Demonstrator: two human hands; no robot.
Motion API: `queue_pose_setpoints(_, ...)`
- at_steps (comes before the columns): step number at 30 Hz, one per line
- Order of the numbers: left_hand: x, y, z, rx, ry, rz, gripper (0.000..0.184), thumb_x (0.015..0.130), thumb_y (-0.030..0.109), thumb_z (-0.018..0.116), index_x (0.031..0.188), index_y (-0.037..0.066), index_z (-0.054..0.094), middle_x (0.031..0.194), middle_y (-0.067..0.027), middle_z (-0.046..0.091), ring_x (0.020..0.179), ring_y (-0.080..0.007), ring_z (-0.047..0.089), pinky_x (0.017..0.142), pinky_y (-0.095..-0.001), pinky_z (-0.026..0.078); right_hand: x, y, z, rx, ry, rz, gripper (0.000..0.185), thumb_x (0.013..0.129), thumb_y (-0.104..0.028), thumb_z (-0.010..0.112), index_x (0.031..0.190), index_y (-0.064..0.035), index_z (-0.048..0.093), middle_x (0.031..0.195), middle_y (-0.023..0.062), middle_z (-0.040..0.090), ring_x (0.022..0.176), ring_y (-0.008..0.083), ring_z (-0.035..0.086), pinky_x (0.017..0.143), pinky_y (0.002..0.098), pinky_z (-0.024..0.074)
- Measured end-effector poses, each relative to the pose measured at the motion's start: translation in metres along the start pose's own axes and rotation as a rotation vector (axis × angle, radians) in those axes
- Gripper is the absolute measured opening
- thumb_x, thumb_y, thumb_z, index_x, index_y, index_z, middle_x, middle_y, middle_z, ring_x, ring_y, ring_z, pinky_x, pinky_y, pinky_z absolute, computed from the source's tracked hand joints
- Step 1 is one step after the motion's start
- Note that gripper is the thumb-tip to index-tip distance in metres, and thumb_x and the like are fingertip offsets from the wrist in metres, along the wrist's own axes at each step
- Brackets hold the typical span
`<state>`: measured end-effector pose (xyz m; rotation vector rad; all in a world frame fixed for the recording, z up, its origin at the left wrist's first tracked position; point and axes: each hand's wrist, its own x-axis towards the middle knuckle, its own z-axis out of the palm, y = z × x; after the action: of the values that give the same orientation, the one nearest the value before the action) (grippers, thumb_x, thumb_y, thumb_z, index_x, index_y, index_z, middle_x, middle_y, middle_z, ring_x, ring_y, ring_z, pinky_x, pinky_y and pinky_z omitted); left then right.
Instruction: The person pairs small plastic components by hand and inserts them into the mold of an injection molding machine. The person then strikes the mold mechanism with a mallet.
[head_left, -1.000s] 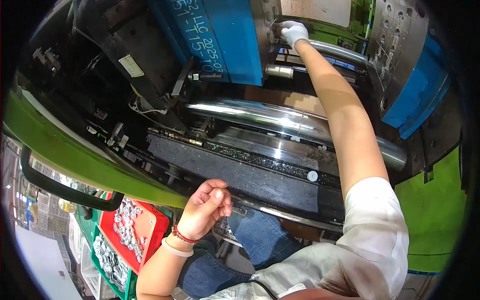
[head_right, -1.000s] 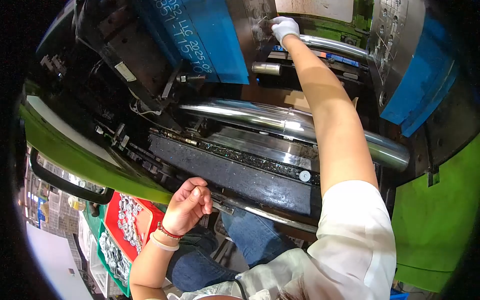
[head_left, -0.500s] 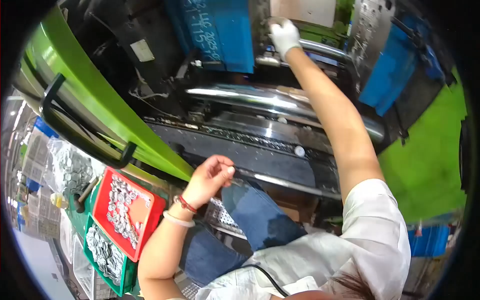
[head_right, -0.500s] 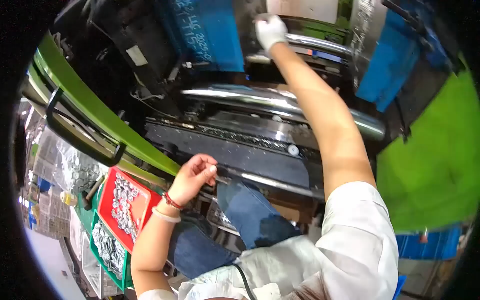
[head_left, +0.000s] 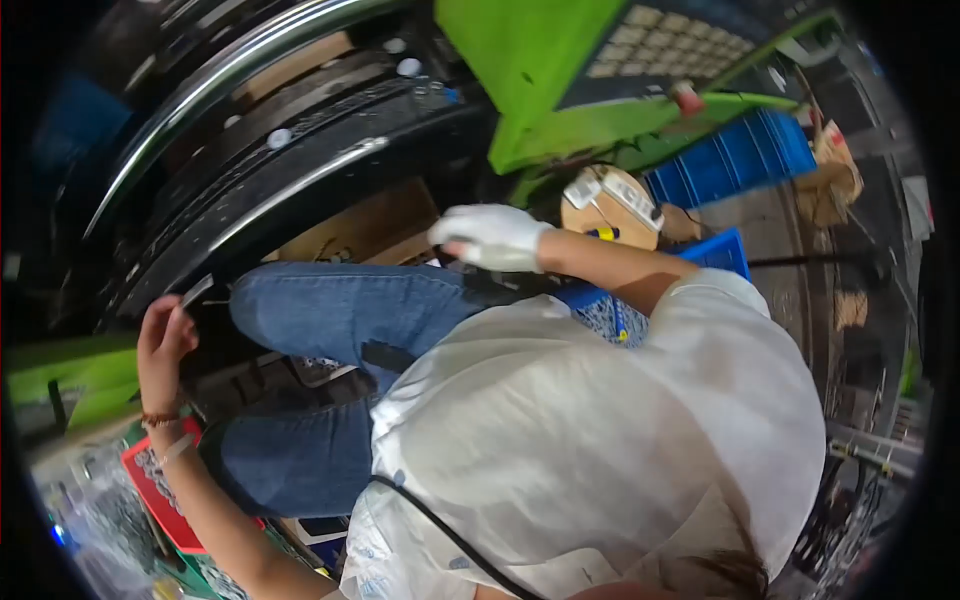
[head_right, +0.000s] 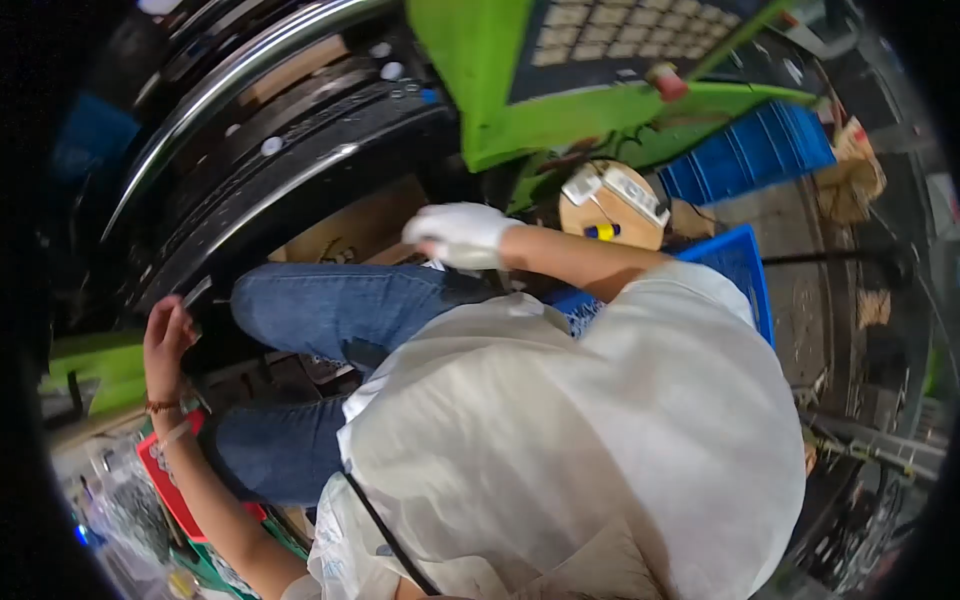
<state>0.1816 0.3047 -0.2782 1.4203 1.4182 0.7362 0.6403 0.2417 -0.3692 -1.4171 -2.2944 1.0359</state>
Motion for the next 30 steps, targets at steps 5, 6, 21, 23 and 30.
queue_pose_setpoints(5,-0.008,0.000,-0.005,0.050,0.025,-0.074,0.024,0.095,0.020,0.052,0.115,0.006,0.053,0.084,0.0012,0.054,0.070,-0.0047,0.049,0.062,-0.0187,0.041,-0.192,0.164,0.068,-0.091,0.160,1.037,0.058,0.079,-0.021,0.061,0.132,-0.0062,0.041,0.114,0.0250,0.058,0.108,0.0378,0.055,0.091,0.0406,0.0446)
queue_pose_setpoints(6,-0.010,0.004,-0.003,0.044,0.047,-0.077,0.024,0.095,0.020,0.052,0.115,0.006,0.053,0.085,0.0007,0.054,0.071,-0.0051,0.049,0.062,-0.0193,0.042,-0.226,0.189,0.083,-0.011,0.131,1.239,0.060,0.078,-0.021,0.062,0.132,-0.0050,0.041,0.114,0.0262,0.057,0.107,0.0374,0.056,0.090,0.0412,0.0447)
queue_pose_setpoints(21,0.003,-0.002,0.007,0.085,0.036,-0.247,0.025,0.095,0.025,0.054,0.115,0.010,0.052,0.086,0.0026,0.057,0.070,-0.0048,0.053,0.064,-0.0181,0.043,-0.282,0.285,0.181,0.197,-0.139,1.584,0.058,0.081,-0.031,0.058,0.131,-0.0060,0.043,0.119,0.0193,0.058,0.110,0.0332,0.057,0.090,0.0402,0.0460)
queue_pose_setpoints(23,0.005,-0.007,0.003,0.057,0.022,-0.215,0.026,0.094,0.025,0.054,0.115,0.009,0.052,0.086,0.0026,0.057,0.070,-0.0049,0.053,0.064,-0.0182,0.043,-0.299,0.295,0.201,0.153,-0.023,1.571,0.054,0.082,-0.032,0.055,0.128,-0.0065,0.043,0.111,0.0229,0.060,0.105,0.0367,0.058,0.087,0.0419,0.0460)
queue_pose_setpoints(30,0.004,0.009,0.011,0.115,0.039,-0.189,0.023,0.094,0.022,0.054,0.111,0.007,0.055,0.084,0.0008,0.057,0.068,-0.0065,0.053,0.063,-0.0190,0.044,-0.293,0.201,0.156,-0.038,0.350,1.459,0.037,0.082,-0.033,0.056,0.106,-0.0060,0.055,0.096,0.0250,0.063,0.093,0.0396,0.061,0.081,0.0472,0.0461)
